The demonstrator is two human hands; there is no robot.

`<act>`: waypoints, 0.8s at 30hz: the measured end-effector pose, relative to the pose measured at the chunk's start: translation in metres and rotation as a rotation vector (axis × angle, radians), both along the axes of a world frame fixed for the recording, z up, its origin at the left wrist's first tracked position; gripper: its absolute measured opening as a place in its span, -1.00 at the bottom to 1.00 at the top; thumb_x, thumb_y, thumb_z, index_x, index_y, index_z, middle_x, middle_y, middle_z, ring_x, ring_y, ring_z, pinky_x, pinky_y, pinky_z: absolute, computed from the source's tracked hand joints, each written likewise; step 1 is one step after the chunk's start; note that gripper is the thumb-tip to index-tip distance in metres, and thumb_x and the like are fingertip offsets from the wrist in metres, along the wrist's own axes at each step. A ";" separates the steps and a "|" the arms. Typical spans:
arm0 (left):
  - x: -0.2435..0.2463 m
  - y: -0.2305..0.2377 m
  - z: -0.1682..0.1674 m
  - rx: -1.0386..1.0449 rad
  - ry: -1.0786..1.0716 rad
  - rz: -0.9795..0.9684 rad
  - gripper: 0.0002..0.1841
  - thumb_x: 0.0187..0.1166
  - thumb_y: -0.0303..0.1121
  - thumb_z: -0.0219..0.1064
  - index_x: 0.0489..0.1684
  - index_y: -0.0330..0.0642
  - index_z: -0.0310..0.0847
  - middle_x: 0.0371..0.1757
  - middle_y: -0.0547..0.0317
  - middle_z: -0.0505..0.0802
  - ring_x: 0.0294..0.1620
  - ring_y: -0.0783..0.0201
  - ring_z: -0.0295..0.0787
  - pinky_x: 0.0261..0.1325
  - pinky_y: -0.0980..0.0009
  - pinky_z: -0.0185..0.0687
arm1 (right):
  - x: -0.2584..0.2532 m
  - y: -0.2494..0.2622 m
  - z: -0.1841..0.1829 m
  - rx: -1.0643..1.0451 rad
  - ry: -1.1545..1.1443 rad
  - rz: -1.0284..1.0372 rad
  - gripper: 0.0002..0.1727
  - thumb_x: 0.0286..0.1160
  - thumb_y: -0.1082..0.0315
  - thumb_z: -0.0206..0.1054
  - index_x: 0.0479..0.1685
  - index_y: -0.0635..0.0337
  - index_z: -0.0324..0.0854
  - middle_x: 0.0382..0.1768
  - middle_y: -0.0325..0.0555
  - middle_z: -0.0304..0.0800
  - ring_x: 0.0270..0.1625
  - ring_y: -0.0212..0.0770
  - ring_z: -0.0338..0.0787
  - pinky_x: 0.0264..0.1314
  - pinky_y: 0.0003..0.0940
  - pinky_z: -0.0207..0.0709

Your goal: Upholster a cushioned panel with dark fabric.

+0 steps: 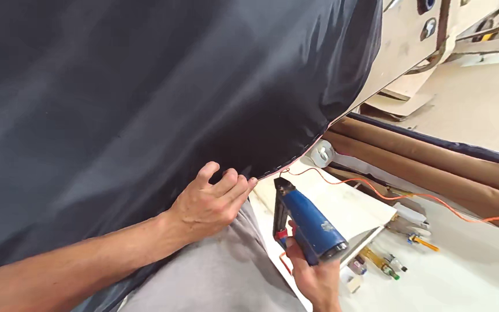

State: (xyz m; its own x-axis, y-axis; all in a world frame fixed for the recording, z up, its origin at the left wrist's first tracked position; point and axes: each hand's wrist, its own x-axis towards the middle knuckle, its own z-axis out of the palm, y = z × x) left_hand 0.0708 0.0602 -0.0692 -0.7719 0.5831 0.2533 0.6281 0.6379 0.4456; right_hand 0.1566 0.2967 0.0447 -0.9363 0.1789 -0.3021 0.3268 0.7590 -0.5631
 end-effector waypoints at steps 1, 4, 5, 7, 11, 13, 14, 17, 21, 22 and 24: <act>0.001 0.000 0.000 0.005 0.006 0.002 -0.63 0.75 -0.41 0.06 0.37 -0.10 0.70 -0.05 0.09 0.82 0.04 0.01 0.63 0.36 0.02 0.22 | 0.002 0.000 0.004 -0.003 -0.004 -0.011 -0.70 0.39 0.02 0.46 -0.12 0.02 0.72 -0.33 -0.41 0.90 -0.27 -0.58 0.87 -0.22 -0.54 0.81; 0.001 -0.001 0.001 0.025 0.015 -0.002 -0.66 0.76 -0.38 0.08 0.31 -0.13 0.73 -0.06 0.09 0.84 0.02 0.01 0.66 0.37 0.00 0.25 | -0.001 -0.004 0.010 -0.046 -0.017 -0.022 -0.74 0.36 0.05 0.48 -0.15 -0.01 0.73 -0.34 -0.43 0.90 -0.28 -0.58 0.87 -0.23 -0.55 0.80; 0.001 -0.001 0.000 0.031 0.013 0.001 -0.67 0.76 -0.37 0.09 0.29 -0.13 0.73 -0.07 0.08 0.83 0.00 0.00 0.66 0.37 -0.01 0.26 | -0.003 -0.006 0.009 -0.065 -0.026 -0.025 -0.75 0.35 0.07 0.48 -0.15 0.00 0.73 -0.34 -0.42 0.90 -0.28 -0.58 0.87 -0.24 -0.55 0.81; 0.001 -0.001 0.001 0.036 0.000 0.003 -0.67 0.76 -0.39 0.08 0.29 -0.14 0.73 -0.09 0.07 0.82 0.00 -0.01 0.65 0.38 -0.02 0.26 | -0.005 -0.010 0.007 -0.094 -0.037 -0.021 -0.75 0.36 0.08 0.48 -0.15 0.02 0.73 -0.33 -0.41 0.90 -0.27 -0.57 0.87 -0.23 -0.54 0.81; 0.000 -0.001 0.003 0.039 -0.025 -0.002 -0.69 0.76 -0.45 0.08 0.24 -0.18 0.74 -0.09 0.06 0.83 -0.02 0.00 0.67 0.38 -0.03 0.30 | -0.007 -0.016 0.004 -0.105 -0.051 0.018 -0.73 0.35 0.08 0.48 -0.13 0.02 0.73 -0.32 -0.42 0.90 -0.24 -0.61 0.86 -0.18 -0.58 0.79; 0.000 -0.002 0.003 0.035 -0.023 -0.007 -0.70 0.76 -0.48 0.07 0.17 -0.21 0.76 -0.07 0.05 0.84 -0.02 0.00 0.67 0.38 -0.03 0.30 | -0.008 -0.020 0.001 -0.092 -0.065 0.050 -0.71 0.36 0.06 0.47 -0.11 0.03 0.73 -0.31 -0.42 0.90 -0.23 -0.63 0.86 -0.18 -0.59 0.79; 0.001 -0.002 0.003 0.042 -0.015 -0.010 -0.71 0.76 -0.48 0.08 0.12 -0.23 0.77 -0.08 0.05 0.83 -0.02 0.00 0.67 0.37 -0.03 0.31 | -0.009 -0.022 -0.001 -0.085 -0.078 0.070 -0.70 0.36 0.05 0.46 -0.10 0.04 0.73 -0.31 -0.42 0.90 -0.23 -0.62 0.86 -0.19 -0.58 0.79; 0.004 -0.009 0.001 0.211 0.053 -0.012 -0.76 0.70 -0.40 0.15 -0.05 -0.23 0.79 -0.24 0.06 0.80 -0.14 0.03 0.62 0.30 0.05 0.33 | -0.001 -0.017 -0.003 -0.083 -0.050 0.046 -0.70 0.36 0.03 0.46 -0.11 0.03 0.75 -0.32 -0.41 0.91 -0.25 -0.59 0.87 -0.22 -0.54 0.79; 0.008 -0.037 0.013 0.259 0.069 0.133 -0.71 0.69 -0.22 0.15 -0.07 -0.13 0.80 -0.32 0.07 0.79 -0.19 0.06 0.65 0.24 0.12 0.37 | -0.011 0.024 0.011 -0.037 0.103 -0.157 -0.68 0.49 0.08 0.47 -0.03 0.13 0.69 -0.36 -0.40 0.88 -0.38 -0.49 0.86 -0.31 -0.41 0.84; 0.011 -0.045 0.019 0.207 0.028 0.174 -0.70 0.69 -0.22 0.13 -0.05 -0.11 0.81 -0.28 0.04 0.82 -0.15 0.04 0.69 0.22 0.09 0.38 | -0.022 0.042 0.017 0.012 0.123 -0.167 -0.59 0.52 0.06 0.43 0.03 0.25 0.64 -0.37 -0.33 0.84 -0.42 -0.45 0.84 -0.35 -0.36 0.83; 0.021 -0.056 0.029 0.113 -0.047 0.248 -0.70 0.70 -0.22 0.13 -0.01 -0.09 0.82 -0.18 0.01 0.87 -0.07 0.02 0.76 0.20 0.06 0.47 | -0.055 0.084 0.024 0.023 0.157 -0.109 -0.43 0.55 0.06 0.32 0.29 0.40 0.49 -0.25 -0.24 0.79 -0.36 -0.41 0.81 -0.29 -0.30 0.81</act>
